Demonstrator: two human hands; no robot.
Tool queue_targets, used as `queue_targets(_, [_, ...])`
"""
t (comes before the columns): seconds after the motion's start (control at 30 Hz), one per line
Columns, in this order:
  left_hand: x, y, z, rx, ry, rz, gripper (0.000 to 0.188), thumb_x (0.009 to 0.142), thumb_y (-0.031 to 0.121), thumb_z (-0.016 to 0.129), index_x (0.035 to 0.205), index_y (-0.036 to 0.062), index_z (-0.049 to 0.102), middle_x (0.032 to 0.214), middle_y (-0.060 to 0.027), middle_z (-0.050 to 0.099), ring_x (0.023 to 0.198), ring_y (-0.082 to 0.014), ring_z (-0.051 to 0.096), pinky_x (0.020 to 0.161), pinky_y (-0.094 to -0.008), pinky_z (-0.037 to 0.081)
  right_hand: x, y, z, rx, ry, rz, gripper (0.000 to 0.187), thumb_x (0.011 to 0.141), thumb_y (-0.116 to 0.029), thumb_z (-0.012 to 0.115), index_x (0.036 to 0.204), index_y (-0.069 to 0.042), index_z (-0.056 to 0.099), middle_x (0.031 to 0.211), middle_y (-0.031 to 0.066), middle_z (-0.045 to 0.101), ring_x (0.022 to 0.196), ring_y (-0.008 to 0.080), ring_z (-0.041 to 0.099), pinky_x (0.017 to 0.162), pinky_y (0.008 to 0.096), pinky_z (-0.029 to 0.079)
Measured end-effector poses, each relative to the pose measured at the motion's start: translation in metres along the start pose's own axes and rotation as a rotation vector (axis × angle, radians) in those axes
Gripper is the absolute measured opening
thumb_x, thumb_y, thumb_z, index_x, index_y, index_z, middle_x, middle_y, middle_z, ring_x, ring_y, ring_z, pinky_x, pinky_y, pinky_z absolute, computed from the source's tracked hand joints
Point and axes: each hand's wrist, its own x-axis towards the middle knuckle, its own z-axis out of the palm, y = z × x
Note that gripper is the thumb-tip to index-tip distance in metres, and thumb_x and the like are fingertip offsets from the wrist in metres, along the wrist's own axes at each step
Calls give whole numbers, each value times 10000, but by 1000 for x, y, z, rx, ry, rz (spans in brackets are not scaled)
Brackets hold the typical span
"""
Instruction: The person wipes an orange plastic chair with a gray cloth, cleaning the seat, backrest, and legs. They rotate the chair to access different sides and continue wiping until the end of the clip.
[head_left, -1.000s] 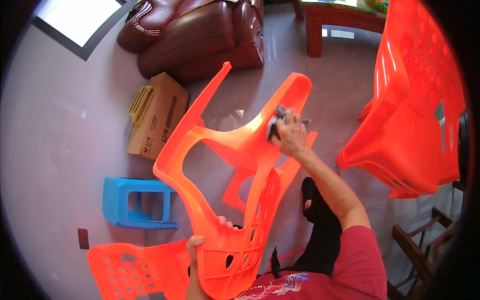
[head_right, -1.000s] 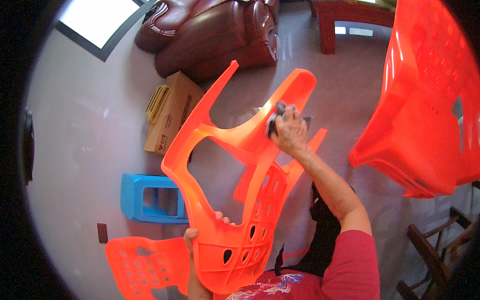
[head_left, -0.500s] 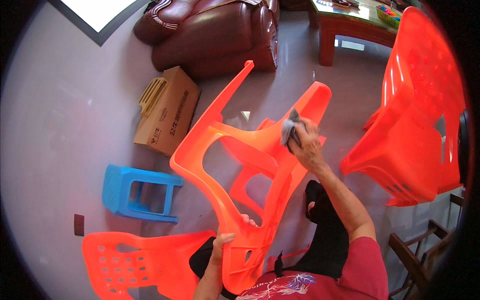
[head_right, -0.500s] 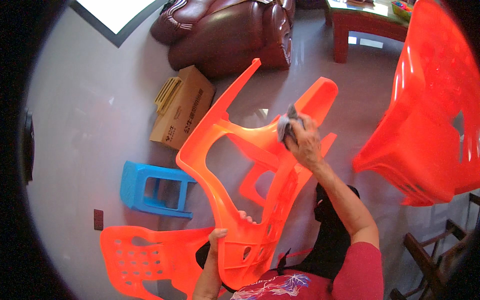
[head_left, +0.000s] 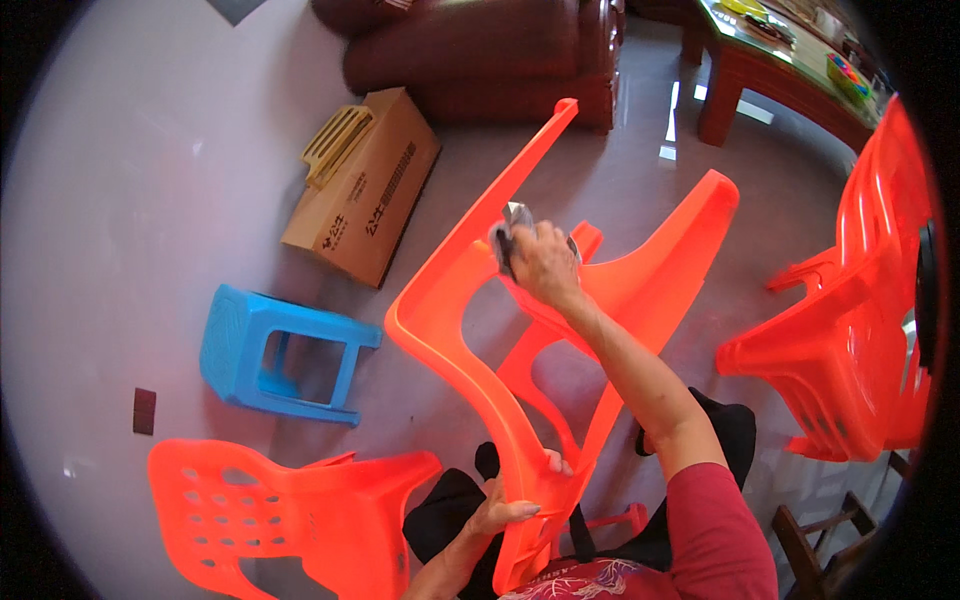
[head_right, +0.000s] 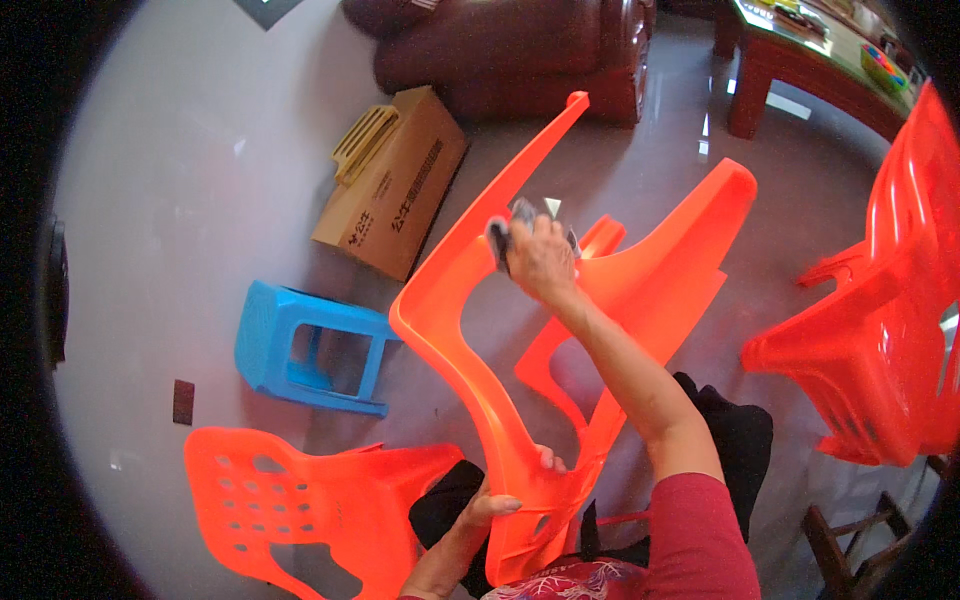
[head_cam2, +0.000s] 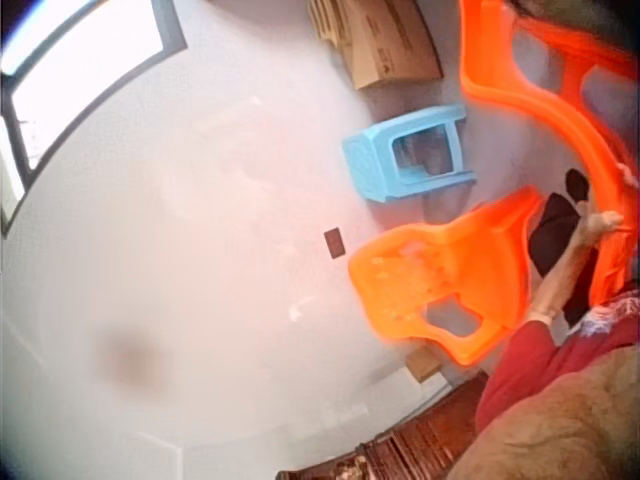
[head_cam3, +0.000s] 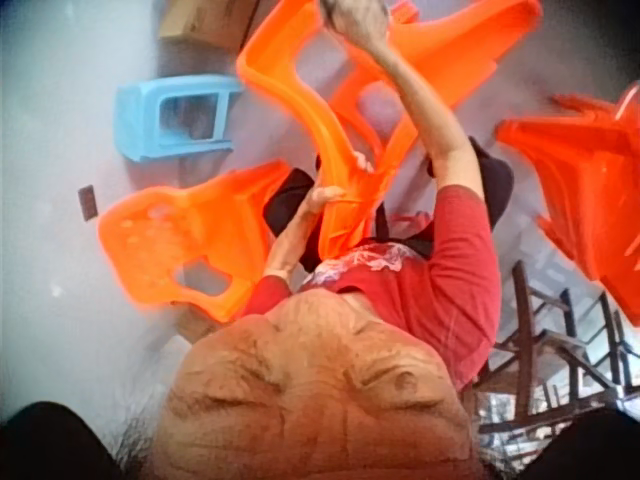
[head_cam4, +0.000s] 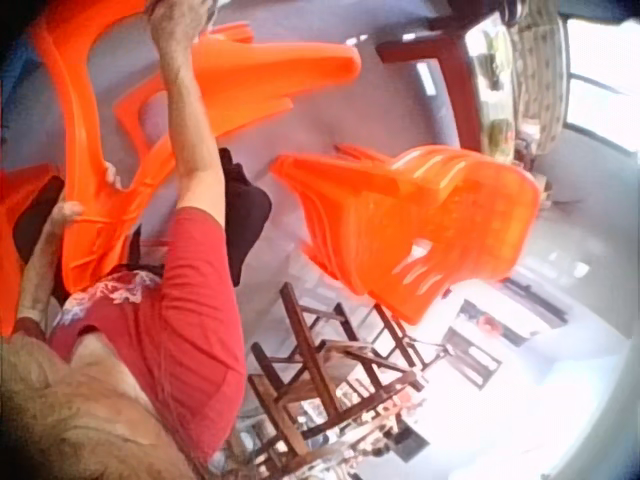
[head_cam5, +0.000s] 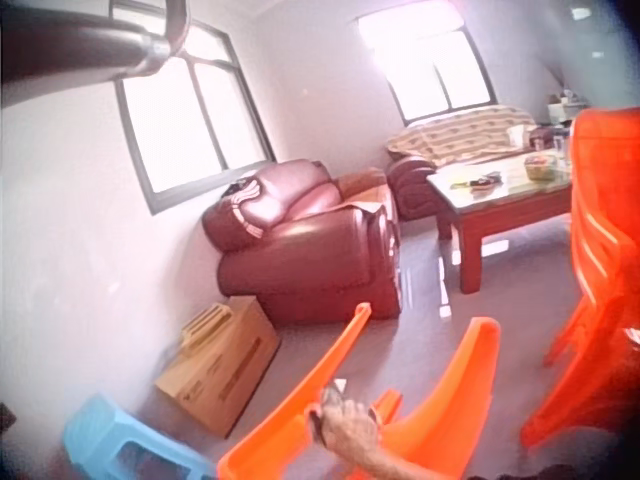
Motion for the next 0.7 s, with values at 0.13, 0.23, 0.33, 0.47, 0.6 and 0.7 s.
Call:
queue_targets(0.13, [-1,-8,-19,108,-62,2,691,640,345,710,1169,29,398,1150,-93,453,1151,-229,430,974,-383,354,22,-11,33,10,45,56,167,782,-153,582,928,-70,578,930,185,538,871,365,522,738,470,444])
queue_targets(0.23, [-1,-8,-20,152,-74,31,671,656,342,683,1171,16,402,1146,-114,460,1121,-231,442,963,-381,344,8,-40,41,-39,13,-167,137,773,-125,565,888,-54,588,955,183,528,933,350,523,800,426,451])
queue_targets(0.33, [0,-4,-15,161,-78,41,656,663,358,663,1159,8,415,1132,-124,470,1088,-233,453,946,-381,346,-11,-64,44,103,-130,-352,156,775,-134,571,913,-72,608,972,170,520,976,342,516,831,427,441])
queue_targets(0.47, [0,-6,-18,235,-99,39,675,658,394,655,1156,2,424,1114,-125,480,1056,-232,461,925,-375,362,-32,-83,33,298,-409,-631,260,747,-135,624,1007,-138,616,1129,133,504,1008,335,488,856,441,403])
queue_targets(0.6, [-3,-17,-24,281,-37,68,714,638,379,649,1190,-7,413,1140,-134,488,1070,-232,467,927,-358,368,-36,-74,2,447,-617,-700,187,808,-125,596,994,-117,613,1241,96,471,1047,305,465,883,411,371])
queue_targets(0.7, [-5,-13,-23,259,-18,38,796,624,342,645,1276,-10,354,1196,-137,470,1105,-236,460,957,-357,356,-49,-54,-26,576,-740,-704,203,797,-100,605,999,-109,615,1237,91,470,1048,296,458,892,399,347])
